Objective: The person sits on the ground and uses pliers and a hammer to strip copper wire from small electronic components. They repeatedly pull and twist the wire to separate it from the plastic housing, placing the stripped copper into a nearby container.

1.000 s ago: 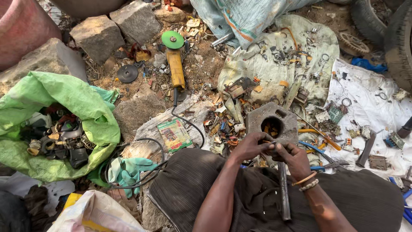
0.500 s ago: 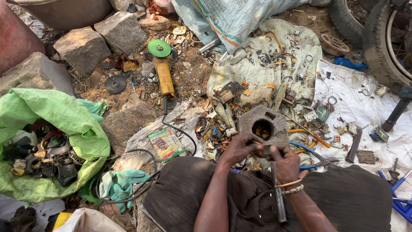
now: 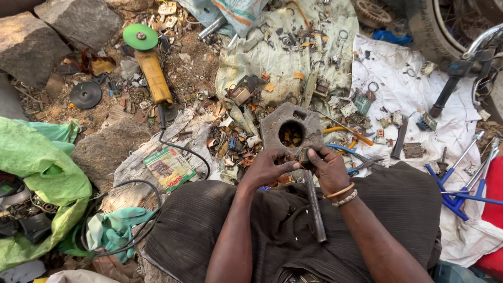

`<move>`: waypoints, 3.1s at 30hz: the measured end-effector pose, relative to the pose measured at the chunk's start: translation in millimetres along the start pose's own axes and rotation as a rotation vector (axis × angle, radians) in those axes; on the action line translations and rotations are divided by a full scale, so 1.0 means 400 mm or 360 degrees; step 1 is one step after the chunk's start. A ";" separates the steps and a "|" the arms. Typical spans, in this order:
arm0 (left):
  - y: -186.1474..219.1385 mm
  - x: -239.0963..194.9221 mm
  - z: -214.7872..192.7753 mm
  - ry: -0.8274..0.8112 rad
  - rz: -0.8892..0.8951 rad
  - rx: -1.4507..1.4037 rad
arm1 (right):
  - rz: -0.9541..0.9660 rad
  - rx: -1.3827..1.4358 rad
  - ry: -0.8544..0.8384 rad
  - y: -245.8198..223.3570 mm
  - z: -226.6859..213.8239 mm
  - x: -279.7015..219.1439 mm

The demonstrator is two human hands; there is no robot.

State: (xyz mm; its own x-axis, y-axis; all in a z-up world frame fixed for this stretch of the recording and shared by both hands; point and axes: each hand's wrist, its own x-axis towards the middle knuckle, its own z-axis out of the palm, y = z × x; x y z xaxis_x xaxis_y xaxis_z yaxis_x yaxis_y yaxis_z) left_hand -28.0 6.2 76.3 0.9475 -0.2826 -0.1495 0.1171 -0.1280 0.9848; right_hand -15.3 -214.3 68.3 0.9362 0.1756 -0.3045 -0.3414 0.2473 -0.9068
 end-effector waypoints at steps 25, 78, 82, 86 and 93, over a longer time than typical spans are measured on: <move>0.033 0.030 0.004 0.0112 0.0030 -0.0099 | -0.0155 -0.0691 0.0071 -0.085 0.084 -0.028; -0.070 0.073 -0.003 0.1253 -0.0115 -0.0962 | -0.0523 -0.0386 0.0397 0.015 0.037 -0.037; -0.067 0.052 -0.052 0.1400 0.0063 -0.0949 | -0.0559 -0.0450 0.0404 0.013 0.031 -0.043; -0.005 0.025 -0.029 0.0718 -0.0064 -0.0251 | -0.0460 -0.0555 0.0425 0.005 0.026 -0.040; 0.029 0.029 0.034 0.0007 -0.0071 0.0391 | -0.0630 -0.0863 0.0409 -0.009 0.038 -0.055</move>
State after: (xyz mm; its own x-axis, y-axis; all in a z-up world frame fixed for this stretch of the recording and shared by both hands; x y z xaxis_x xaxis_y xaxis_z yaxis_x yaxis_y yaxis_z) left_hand -19.8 -11.6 84.8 0.9443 -0.2677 -0.1914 0.0834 -0.3679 0.9261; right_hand -36.0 -204.6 82.6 0.9941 -0.0753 0.0784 0.0549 -0.2740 -0.9602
